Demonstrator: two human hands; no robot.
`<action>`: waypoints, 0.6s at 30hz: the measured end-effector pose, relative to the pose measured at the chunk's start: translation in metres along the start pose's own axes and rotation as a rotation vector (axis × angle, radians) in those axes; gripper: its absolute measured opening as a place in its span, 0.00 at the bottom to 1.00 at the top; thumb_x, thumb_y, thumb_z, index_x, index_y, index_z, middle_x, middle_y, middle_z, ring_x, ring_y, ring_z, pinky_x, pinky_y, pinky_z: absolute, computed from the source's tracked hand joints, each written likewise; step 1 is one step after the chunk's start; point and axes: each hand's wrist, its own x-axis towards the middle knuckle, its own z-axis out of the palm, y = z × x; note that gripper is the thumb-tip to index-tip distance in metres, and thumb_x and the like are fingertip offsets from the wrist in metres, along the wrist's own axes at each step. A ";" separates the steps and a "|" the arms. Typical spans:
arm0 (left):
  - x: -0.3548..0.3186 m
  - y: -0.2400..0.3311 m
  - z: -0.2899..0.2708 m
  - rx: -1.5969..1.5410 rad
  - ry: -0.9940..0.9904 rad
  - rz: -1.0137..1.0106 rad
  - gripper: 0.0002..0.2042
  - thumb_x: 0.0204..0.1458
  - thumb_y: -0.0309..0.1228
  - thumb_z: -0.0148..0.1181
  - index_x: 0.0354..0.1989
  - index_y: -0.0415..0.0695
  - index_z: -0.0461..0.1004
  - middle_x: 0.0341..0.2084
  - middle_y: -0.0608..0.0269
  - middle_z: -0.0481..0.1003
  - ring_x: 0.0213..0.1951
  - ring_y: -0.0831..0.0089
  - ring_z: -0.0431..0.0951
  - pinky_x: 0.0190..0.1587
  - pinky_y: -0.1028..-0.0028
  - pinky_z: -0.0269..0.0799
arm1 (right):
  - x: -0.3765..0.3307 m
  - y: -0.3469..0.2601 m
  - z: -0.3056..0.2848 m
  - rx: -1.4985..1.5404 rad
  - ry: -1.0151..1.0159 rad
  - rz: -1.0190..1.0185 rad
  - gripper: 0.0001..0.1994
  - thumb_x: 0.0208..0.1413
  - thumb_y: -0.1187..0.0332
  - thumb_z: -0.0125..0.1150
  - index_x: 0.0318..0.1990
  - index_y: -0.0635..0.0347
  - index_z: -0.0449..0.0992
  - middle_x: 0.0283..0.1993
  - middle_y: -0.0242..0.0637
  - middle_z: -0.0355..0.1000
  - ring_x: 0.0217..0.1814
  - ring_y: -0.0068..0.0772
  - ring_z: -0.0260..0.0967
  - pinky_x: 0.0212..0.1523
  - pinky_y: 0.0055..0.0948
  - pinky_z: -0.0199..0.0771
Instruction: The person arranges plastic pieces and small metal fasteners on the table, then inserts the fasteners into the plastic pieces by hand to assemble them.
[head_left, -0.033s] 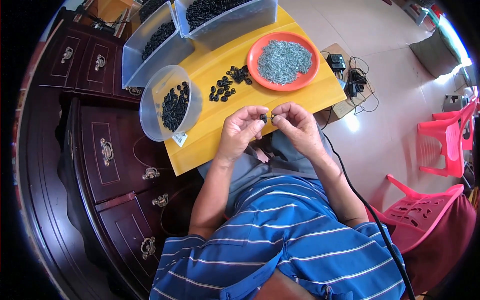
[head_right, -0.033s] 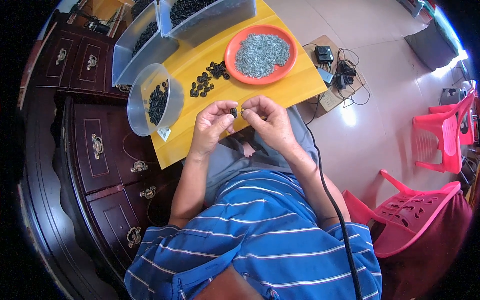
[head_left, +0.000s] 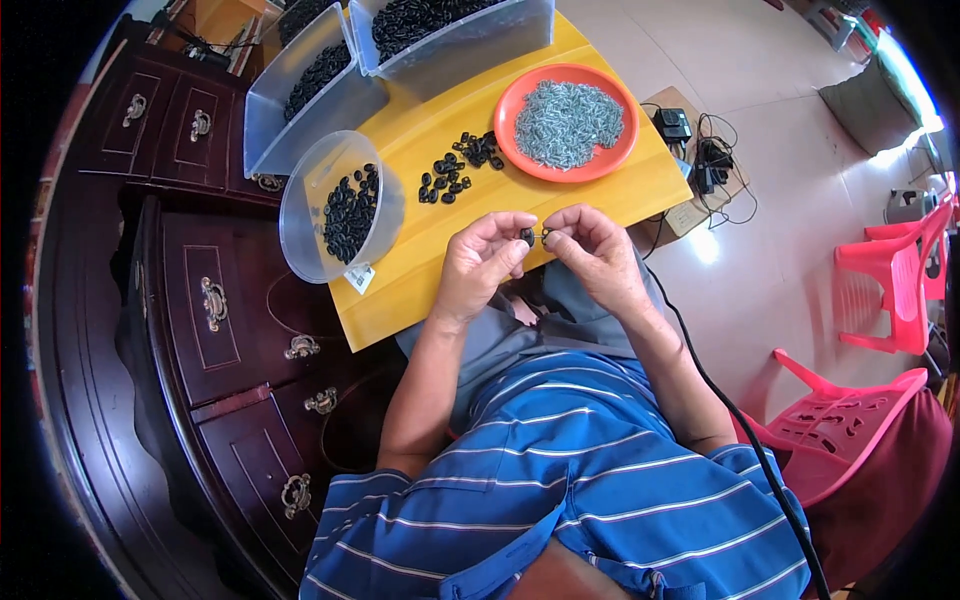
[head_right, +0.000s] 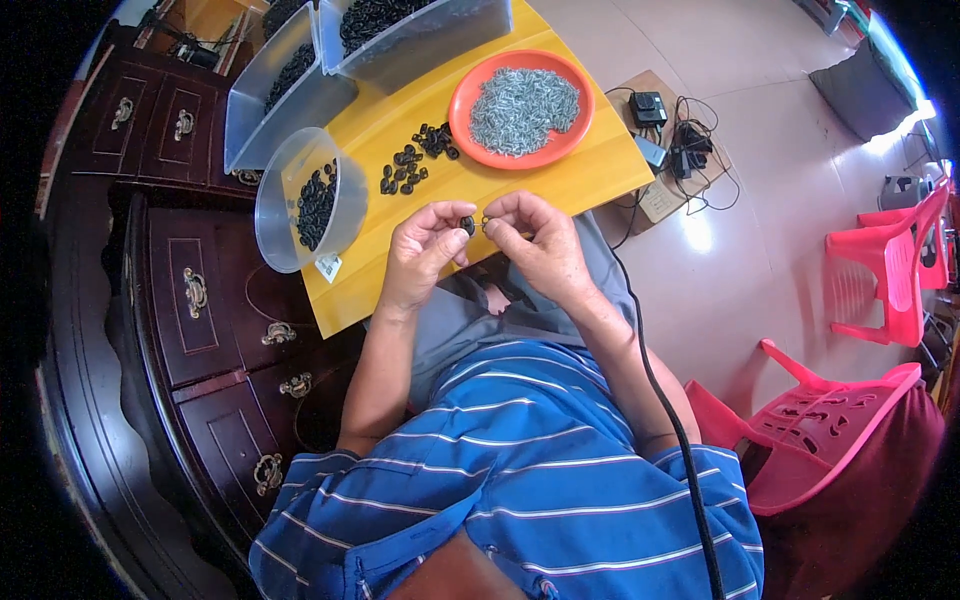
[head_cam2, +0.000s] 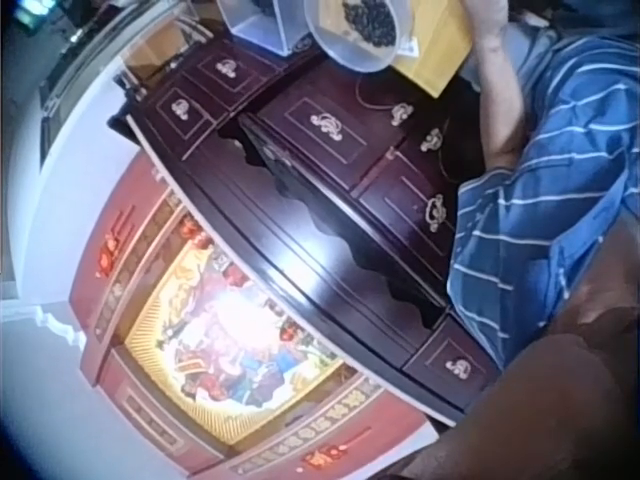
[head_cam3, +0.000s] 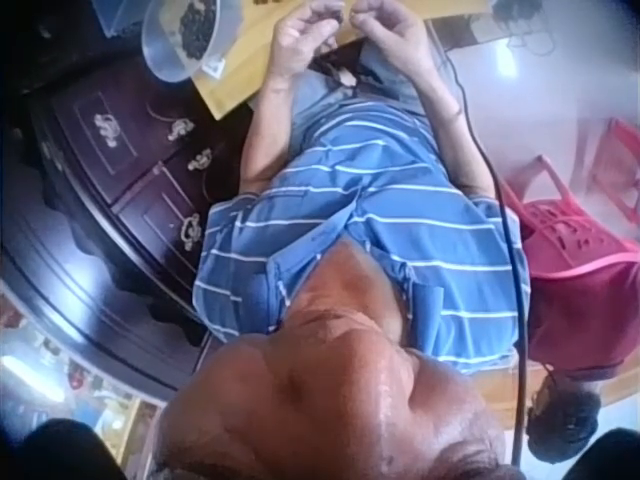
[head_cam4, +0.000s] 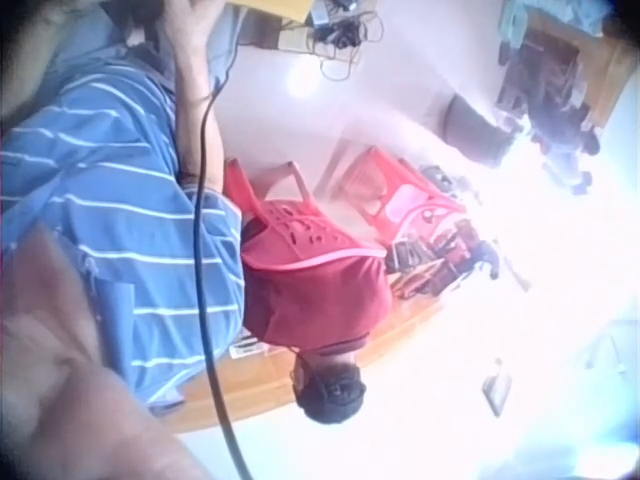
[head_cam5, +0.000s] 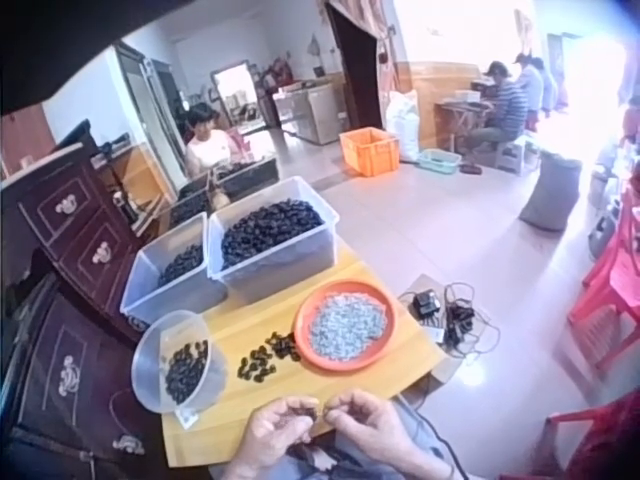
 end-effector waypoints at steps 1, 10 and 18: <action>0.000 0.001 0.001 0.031 0.005 0.005 0.14 0.60 0.24 0.61 0.54 0.39 0.77 0.34 0.72 0.75 0.30 0.87 0.72 0.34 0.83 0.72 | 0.000 0.000 -0.001 -0.018 0.004 -0.004 0.08 0.62 0.73 0.65 0.46 0.64 0.78 0.36 0.27 0.77 0.38 0.14 0.73 0.42 0.20 0.74; 0.004 0.001 0.003 0.148 0.004 0.048 0.14 0.60 0.21 0.60 0.55 0.38 0.77 0.35 0.72 0.75 0.30 0.89 0.72 0.34 0.85 0.71 | 0.001 0.000 -0.003 -0.035 0.016 0.003 0.08 0.61 0.73 0.65 0.46 0.65 0.78 0.36 0.28 0.78 0.38 0.15 0.73 0.42 0.20 0.74; 0.004 0.000 0.003 0.163 -0.018 0.014 0.15 0.61 0.23 0.61 0.56 0.37 0.77 0.38 0.71 0.75 0.36 0.87 0.74 0.37 0.83 0.73 | 0.000 0.001 -0.006 -0.050 -0.035 0.044 0.08 0.64 0.73 0.63 0.48 0.65 0.77 0.40 0.29 0.77 0.42 0.16 0.73 0.47 0.19 0.74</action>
